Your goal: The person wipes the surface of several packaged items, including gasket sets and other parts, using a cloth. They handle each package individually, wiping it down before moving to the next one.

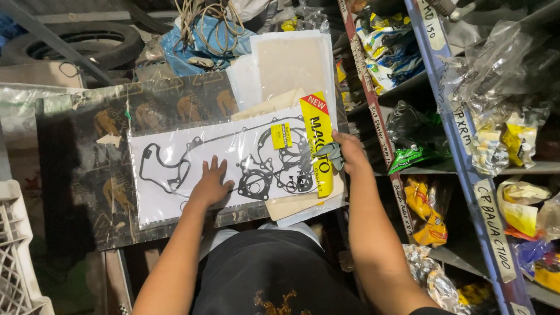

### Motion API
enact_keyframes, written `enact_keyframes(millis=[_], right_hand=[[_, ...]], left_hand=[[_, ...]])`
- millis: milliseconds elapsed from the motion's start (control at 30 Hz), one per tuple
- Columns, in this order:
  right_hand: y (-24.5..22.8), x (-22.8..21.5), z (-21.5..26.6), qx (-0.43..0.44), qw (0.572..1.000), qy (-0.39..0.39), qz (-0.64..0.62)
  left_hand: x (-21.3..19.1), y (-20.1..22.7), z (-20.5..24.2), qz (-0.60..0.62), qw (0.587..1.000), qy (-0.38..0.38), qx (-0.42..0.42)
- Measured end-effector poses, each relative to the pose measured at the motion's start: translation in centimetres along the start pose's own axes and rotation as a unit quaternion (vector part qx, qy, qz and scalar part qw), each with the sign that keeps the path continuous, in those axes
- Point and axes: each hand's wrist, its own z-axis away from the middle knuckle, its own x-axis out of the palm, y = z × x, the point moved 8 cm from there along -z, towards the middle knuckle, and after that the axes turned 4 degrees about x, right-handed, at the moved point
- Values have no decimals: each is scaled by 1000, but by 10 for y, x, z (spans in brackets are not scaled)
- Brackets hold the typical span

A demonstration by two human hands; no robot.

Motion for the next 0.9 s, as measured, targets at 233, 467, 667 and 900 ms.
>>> enact_keyframes(millis=[233,467,667,900], right_hand=[[19,-7,-13,22,994,-23,-108],[7,-8,1,1,990,-63,-125],[29,18,12,51,987,-38,-147],[31,30,2,-103,991,82,26]], left_hand=[[-1,-2,-1,-6,1000,-6,8],[1,0,-2,-27,999,-20,9],[4,-3,-1,-30,999,-21,4],[0,-4,1,-27,999,-20,18]])
